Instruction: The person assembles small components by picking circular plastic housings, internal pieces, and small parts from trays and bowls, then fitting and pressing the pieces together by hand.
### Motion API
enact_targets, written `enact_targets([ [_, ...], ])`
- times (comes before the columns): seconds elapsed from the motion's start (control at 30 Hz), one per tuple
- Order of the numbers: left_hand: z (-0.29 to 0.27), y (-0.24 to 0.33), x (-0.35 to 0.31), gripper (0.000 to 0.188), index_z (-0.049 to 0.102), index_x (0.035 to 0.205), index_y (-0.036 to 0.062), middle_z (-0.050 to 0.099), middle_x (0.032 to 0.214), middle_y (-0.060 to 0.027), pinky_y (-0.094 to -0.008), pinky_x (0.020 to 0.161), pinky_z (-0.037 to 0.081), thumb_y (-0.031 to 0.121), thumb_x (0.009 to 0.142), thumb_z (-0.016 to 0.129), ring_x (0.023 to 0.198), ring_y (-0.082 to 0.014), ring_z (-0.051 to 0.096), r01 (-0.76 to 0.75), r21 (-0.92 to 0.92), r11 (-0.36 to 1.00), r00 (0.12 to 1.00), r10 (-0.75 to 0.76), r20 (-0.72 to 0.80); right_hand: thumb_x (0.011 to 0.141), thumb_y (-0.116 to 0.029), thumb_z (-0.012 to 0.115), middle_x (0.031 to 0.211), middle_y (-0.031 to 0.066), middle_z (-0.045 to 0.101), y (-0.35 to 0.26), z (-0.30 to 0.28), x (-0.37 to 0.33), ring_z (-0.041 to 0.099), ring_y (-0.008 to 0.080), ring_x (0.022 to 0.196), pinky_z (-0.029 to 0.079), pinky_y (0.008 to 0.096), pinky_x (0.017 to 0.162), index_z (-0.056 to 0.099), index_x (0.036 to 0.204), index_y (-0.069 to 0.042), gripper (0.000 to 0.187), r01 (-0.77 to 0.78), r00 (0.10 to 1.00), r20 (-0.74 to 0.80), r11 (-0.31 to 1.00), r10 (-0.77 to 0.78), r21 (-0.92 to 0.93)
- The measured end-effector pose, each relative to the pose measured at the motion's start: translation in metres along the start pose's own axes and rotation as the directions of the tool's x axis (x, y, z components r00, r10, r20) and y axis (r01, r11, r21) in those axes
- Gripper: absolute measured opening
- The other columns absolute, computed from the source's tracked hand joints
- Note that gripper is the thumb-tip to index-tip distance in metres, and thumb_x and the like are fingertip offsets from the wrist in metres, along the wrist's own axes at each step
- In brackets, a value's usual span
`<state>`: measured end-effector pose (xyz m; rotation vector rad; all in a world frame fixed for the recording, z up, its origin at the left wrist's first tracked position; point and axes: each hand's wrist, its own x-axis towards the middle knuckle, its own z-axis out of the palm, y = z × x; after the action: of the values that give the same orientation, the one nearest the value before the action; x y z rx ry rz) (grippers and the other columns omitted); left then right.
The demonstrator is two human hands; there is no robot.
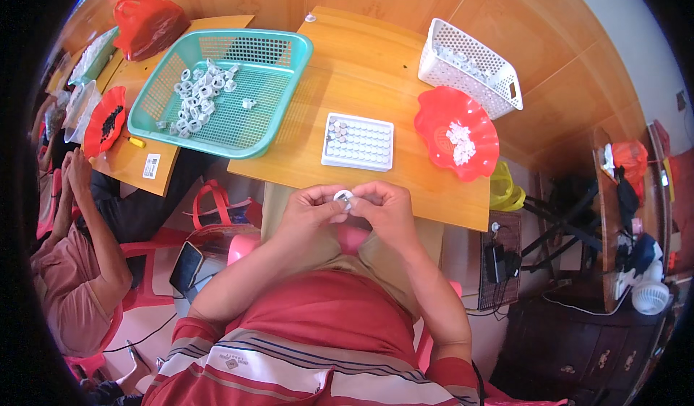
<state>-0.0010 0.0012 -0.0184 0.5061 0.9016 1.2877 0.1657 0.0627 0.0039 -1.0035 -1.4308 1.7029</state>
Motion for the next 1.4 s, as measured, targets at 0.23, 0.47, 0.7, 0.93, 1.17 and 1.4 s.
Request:
enact_targets([
  [0.23, -0.001, 0.003, 0.000, 0.029, 0.061, 0.115, -0.0049, 0.069, 0.097, -0.0115, -0.0245, 0.070, 0.056, 0.004, 0.088, 0.067, 0.083, -0.0149, 0.068, 0.007, -0.012, 1.000, 1.000, -0.007, 0.008, 0.085, 0.003, 0.065, 0.088, 0.0086, 0.069, -0.006, 0.001, -0.001, 0.066, 0.0107, 0.079, 0.054, 0.0231, 0.069, 0.065, 0.095, 0.004, 0.010, -0.019, 1.000, 0.015, 0.999, 0.018, 0.041],
  [0.47, 0.001, 0.006, -0.002, 0.026, 0.063, 0.112, -0.0045, 0.070, 0.095, -0.0119, -0.0241, 0.069, 0.055, 0.003, 0.088, 0.068, 0.082, -0.0154, 0.068, 0.006, -0.023, 1.000, 1.000, -0.006, 0.015, 0.085, 0.003, 0.065, 0.088, 0.0090, 0.070, -0.007, 0.000, -0.001, 0.066, 0.0107, 0.078, 0.054, 0.0228, 0.069, 0.065, 0.095, 0.005, 0.010, -0.003, 0.999, 0.037, 1.000, 0.002, 0.030],
  [0.7, 0.002, 0.011, -0.003, 0.024, 0.064, 0.109, -0.0048, 0.070, 0.093, -0.0113, -0.0242, 0.068, 0.055, 0.002, 0.086, 0.068, 0.080, -0.0151, 0.068, 0.004, -0.023, 1.000, 1.000, -0.004, -0.016, 0.085, 0.001, 0.066, 0.086, 0.0074, 0.070, -0.015, -0.001, 0.005, 0.065, 0.0096, 0.076, 0.053, 0.0227, 0.068, 0.067, 0.094, 0.004, 0.010, -0.006, 0.996, 0.083, 1.000, 0.008, -0.028],
  [0.93, 0.002, 0.010, -0.001, 0.026, 0.065, 0.110, -0.0046, 0.069, 0.093, -0.0091, -0.0245, 0.069, 0.056, 0.003, 0.085, 0.069, 0.077, -0.0125, 0.066, 0.017, -0.070, 0.997, 0.996, -0.023, -0.087, 0.081, -0.007, 0.070, 0.081, 0.0065, 0.069, -0.026, -0.011, 0.063, 0.061, 0.0106, 0.069, 0.049, 0.0260, 0.063, 0.069, 0.093, 0.002, 0.015, 0.124, 0.988, -0.019, 0.845, -0.156, -0.520],
  [1.17, -0.002, 0.012, 0.001, 0.027, 0.064, 0.111, -0.0042, 0.069, 0.093, -0.0083, -0.0240, 0.069, 0.056, 0.004, 0.086, 0.069, 0.077, -0.0117, 0.065, 0.015, -0.068, 0.998, 0.991, -0.024, -0.133, 0.075, -0.023, 0.074, 0.081, 0.0137, 0.070, -0.035, 0.013, 0.101, 0.068, 0.0260, 0.074, 0.051, 0.0366, 0.066, 0.072, 0.088, -0.003, 0.024, 0.068, 0.981, -0.026, 0.475, -0.190, -0.877],
  [1.4, -0.003, 0.013, 0.002, 0.025, 0.065, 0.109, -0.0022, 0.069, 0.093, -0.0073, -0.0242, 0.069, 0.056, 0.004, 0.085, 0.069, 0.078, -0.0116, 0.066, -0.008, -0.076, 0.997, 0.992, -0.002, -0.127, 0.077, -0.023, 0.070, 0.079, 0.0155, 0.069, -0.043, 0.024, 0.103, 0.067, 0.0325, 0.078, 0.052, 0.0421, 0.072, 0.072, 0.084, -0.005, 0.020, -0.035, 0.993, -0.081, 0.455, -0.082, -0.890],
])
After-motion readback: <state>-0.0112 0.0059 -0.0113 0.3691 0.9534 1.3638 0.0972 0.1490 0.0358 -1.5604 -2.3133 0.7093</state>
